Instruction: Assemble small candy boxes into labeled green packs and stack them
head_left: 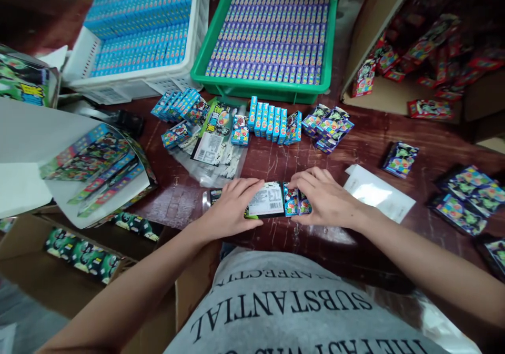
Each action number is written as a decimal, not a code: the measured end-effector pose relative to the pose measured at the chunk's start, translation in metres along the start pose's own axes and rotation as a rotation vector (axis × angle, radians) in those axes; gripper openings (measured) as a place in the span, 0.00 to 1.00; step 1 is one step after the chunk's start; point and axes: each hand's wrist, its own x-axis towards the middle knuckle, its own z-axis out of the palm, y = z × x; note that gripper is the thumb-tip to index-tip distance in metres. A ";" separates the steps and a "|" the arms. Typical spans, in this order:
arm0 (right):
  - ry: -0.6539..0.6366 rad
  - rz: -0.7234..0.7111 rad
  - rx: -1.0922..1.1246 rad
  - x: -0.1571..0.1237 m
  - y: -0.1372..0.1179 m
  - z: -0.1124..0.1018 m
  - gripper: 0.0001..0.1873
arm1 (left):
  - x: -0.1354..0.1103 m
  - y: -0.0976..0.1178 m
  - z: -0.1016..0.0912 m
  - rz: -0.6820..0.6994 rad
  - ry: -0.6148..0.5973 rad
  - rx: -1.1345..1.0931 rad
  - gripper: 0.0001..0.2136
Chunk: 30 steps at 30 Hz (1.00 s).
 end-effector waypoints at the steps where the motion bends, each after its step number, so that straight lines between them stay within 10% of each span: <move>1: -0.015 -0.022 0.022 0.000 0.001 0.001 0.32 | 0.001 0.000 -0.001 0.026 -0.026 -0.003 0.41; 11: -0.007 -0.062 0.114 -0.013 0.013 0.004 0.54 | 0.009 -0.002 0.003 0.055 -0.037 0.043 0.40; 17: 0.026 -0.090 0.123 -0.015 0.020 0.001 0.39 | 0.012 0.002 -0.001 0.041 -0.052 0.051 0.39; 30: 0.021 -0.092 0.133 -0.028 0.007 0.009 0.42 | 0.017 0.016 0.009 0.077 -0.051 0.022 0.41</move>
